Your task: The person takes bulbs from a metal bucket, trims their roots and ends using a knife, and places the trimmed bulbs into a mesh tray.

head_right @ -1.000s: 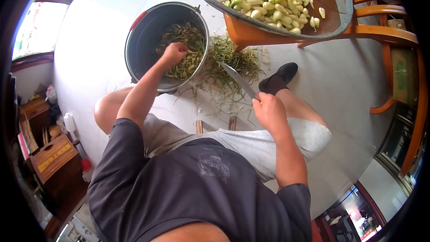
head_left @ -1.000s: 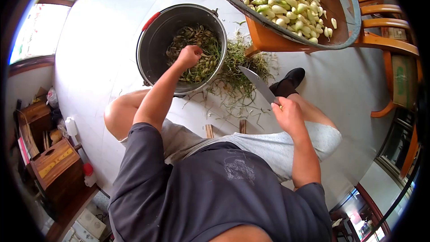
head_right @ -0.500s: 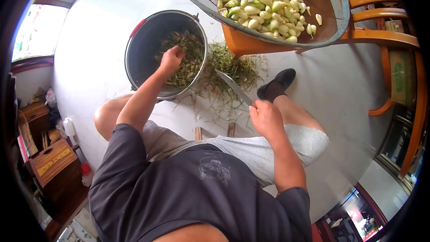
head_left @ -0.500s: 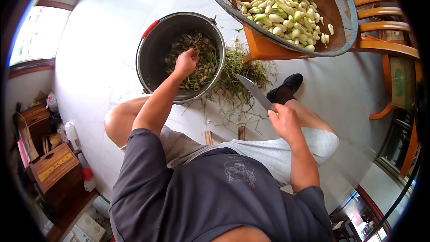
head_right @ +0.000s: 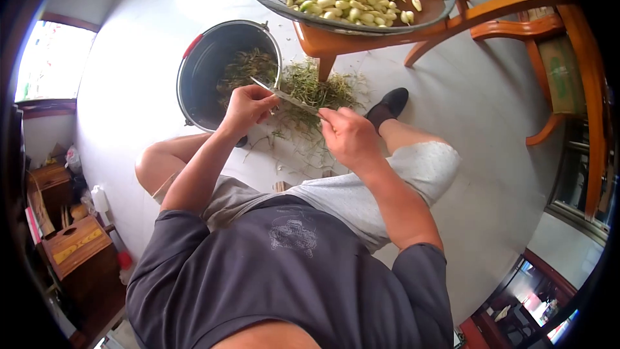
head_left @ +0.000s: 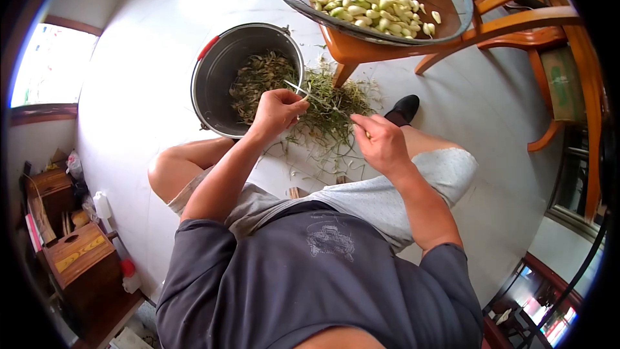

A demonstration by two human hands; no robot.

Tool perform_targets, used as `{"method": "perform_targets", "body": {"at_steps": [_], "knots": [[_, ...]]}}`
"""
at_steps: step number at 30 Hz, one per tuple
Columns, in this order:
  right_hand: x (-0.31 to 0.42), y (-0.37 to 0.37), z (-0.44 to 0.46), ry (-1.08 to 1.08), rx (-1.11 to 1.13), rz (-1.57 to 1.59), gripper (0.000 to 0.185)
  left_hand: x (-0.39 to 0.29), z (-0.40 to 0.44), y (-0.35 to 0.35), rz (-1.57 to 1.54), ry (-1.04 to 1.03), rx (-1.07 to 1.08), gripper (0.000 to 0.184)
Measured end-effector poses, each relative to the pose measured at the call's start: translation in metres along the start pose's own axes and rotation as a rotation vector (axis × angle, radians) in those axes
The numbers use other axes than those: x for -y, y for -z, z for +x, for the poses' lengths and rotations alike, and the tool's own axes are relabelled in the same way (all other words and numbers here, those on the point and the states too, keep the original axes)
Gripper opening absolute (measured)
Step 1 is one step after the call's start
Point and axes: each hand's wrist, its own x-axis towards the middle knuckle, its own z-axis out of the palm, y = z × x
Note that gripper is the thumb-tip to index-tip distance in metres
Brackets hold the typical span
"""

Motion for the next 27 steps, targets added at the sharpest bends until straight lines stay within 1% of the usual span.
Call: {"method": "perform_targets", "body": {"at_steps": [4,7,9,12,13,15,16,17,20,21,24,27], "knots": [[-0.004,0.000,-0.006,-0.006,0.028,-0.075,0.018,-0.009,-0.011,-0.021,0.065,-0.031,0.017,0.020],[-0.006,0.000,-0.010,-0.020,0.047,-0.098,0.017,-0.001,-0.010,-0.028,0.088,-0.057,0.008,0.021],[-0.007,0.001,-0.011,-0.026,0.056,-0.110,0.017,0.003,-0.008,-0.028,0.167,-0.107,-0.012,0.021],[-0.030,0.000,-0.018,-0.054,0.163,-0.253,0.015,0.003,-0.011,-0.028,0.230,-0.183,-0.076,0.020],[-0.036,0.004,-0.020,-0.141,0.186,-0.280,0.013,0.001,-0.012,-0.027,0.242,-0.211,-0.104,0.020],[-0.044,0.011,-0.019,-0.312,0.231,-0.337,0.014,0.009,-0.004,-0.023,0.247,-0.379,-0.181,0.019],[-0.045,0.011,-0.019,-0.328,0.213,-0.300,0.014,0.016,0.001,-0.022,0.245,-0.459,-0.220,0.019],[-0.045,0.013,-0.019,-0.343,0.198,-0.262,0.015,0.023,0.006,-0.020,0.214,-0.516,-0.202,0.021],[-0.031,0.020,-0.013,-0.337,0.167,-0.103,0.017,0.001,-0.003,-0.017,-0.199,-0.036,0.032,0.024],[-0.026,0.020,-0.011,-0.327,0.157,-0.044,0.018,0.006,0.000,-0.018,-0.283,-0.022,0.055,0.023],[-0.021,0.016,-0.008,-0.345,0.131,0.031,0.019,0.023,0.011,-0.017,-0.580,0.035,0.221,0.014],[-0.017,0.016,-0.007,-0.334,0.102,0.097,0.019,0.021,0.011,-0.020,-0.740,0.093,0.240,0.010]]}}
